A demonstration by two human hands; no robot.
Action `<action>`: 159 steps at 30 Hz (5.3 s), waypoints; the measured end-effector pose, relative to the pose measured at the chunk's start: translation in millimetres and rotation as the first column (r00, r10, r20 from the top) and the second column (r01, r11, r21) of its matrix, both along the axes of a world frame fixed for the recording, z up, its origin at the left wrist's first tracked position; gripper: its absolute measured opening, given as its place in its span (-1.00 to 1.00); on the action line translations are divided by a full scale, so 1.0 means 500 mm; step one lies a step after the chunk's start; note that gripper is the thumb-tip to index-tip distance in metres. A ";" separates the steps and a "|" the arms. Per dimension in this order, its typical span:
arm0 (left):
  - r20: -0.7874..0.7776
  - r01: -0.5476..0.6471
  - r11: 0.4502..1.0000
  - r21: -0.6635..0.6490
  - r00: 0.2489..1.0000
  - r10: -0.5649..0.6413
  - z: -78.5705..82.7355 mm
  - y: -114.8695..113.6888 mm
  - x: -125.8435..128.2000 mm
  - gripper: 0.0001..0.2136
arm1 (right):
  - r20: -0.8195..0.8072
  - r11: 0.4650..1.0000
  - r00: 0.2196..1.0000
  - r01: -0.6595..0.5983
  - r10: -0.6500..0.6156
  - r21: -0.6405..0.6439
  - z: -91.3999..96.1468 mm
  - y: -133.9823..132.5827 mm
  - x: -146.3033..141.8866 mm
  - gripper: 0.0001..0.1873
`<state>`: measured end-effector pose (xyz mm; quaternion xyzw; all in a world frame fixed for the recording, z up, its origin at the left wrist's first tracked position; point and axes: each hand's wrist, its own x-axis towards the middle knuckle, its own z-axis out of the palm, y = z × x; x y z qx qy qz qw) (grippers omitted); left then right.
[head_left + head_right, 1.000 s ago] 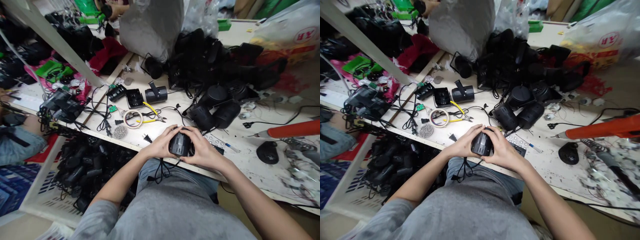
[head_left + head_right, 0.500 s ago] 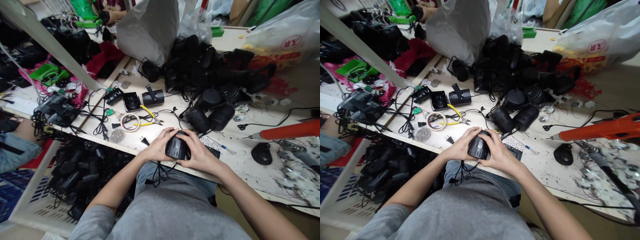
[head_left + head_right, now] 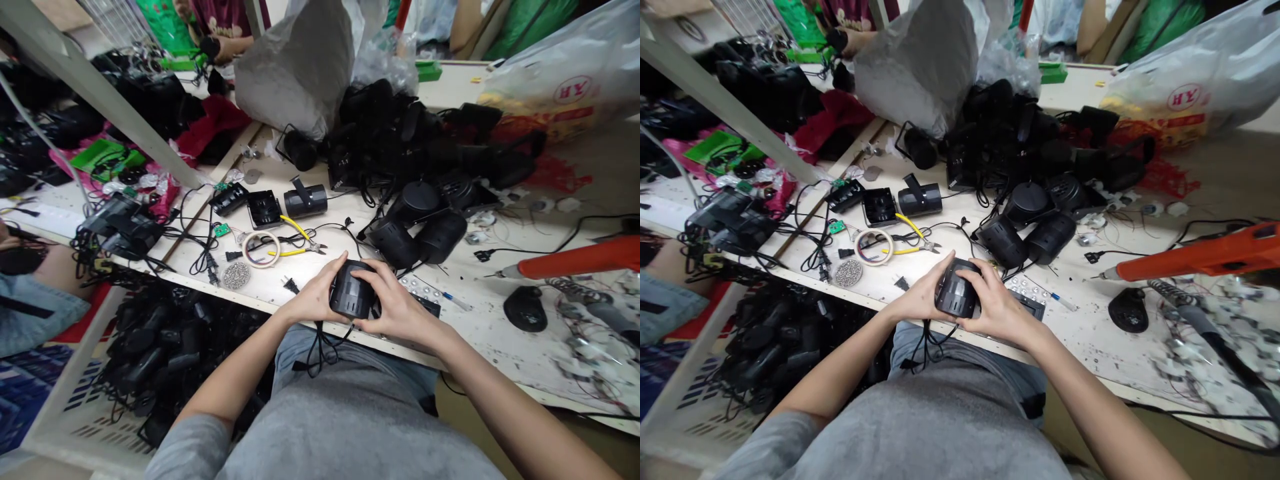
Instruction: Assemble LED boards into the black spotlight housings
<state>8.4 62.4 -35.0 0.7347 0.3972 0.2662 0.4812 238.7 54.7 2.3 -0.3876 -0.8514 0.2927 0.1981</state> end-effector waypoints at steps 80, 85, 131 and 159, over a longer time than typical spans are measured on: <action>-0.327 -0.244 0.696 0.676 0.746 0.580 0.017 -0.215 0.000 -0.63 | -0.164 0.875 0.917 0.396 -0.364 0.277 -0.035 -0.047 -0.011 -0.93; -0.325 -0.272 0.699 0.661 0.737 0.593 0.030 -0.192 0.040 -0.43 | -0.153 0.881 0.926 0.375 -0.344 0.288 -0.045 -0.038 -0.034 -0.89; -0.309 -0.355 0.761 0.543 0.758 0.574 0.018 -0.053 0.032 -0.74 | -0.105 0.827 0.926 0.371 -0.362 0.422 -0.008 0.020 -0.033 -0.77; -0.130 -0.368 0.689 0.624 0.820 0.557 0.028 -0.051 0.005 -0.84 | -0.176 0.767 0.880 0.471 -0.441 0.436 0.006 0.024 -0.024 -0.78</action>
